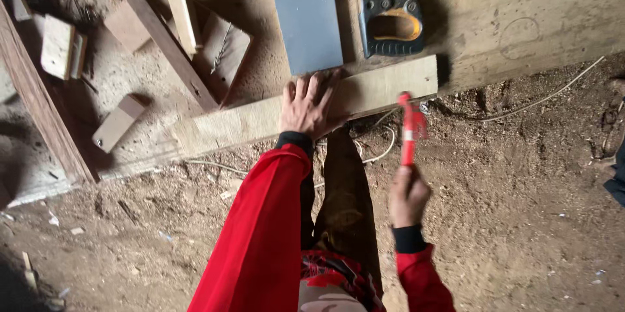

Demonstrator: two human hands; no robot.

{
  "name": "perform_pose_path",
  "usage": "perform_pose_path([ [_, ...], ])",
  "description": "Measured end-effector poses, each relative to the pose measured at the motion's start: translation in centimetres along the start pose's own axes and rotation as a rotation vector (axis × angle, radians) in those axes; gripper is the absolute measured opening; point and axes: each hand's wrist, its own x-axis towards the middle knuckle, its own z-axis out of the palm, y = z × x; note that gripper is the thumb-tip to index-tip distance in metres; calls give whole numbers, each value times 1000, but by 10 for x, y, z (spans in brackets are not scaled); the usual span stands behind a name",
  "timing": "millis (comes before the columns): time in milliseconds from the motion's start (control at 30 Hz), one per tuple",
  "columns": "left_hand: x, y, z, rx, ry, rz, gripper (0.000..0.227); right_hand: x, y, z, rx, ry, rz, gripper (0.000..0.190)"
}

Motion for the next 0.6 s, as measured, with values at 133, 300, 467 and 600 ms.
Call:
perform_pose_path([
  [133, -5, -12, 37, 26, 12, 49, 107, 9, 1, -32, 130, 116, 90, 39],
  [300, -9, -16, 53, 529, 156, 209, 76, -7, 11, -68, 202, 196, 175, 39],
  [467, -9, 17, -4, -29, 82, 100, 105, -12, 19, -88, 274, 192, 211, 37],
  [600, -17, 54, -51, -349, -8, -16, 105, -14, 19, -98, 369, 152, 296, 42],
])
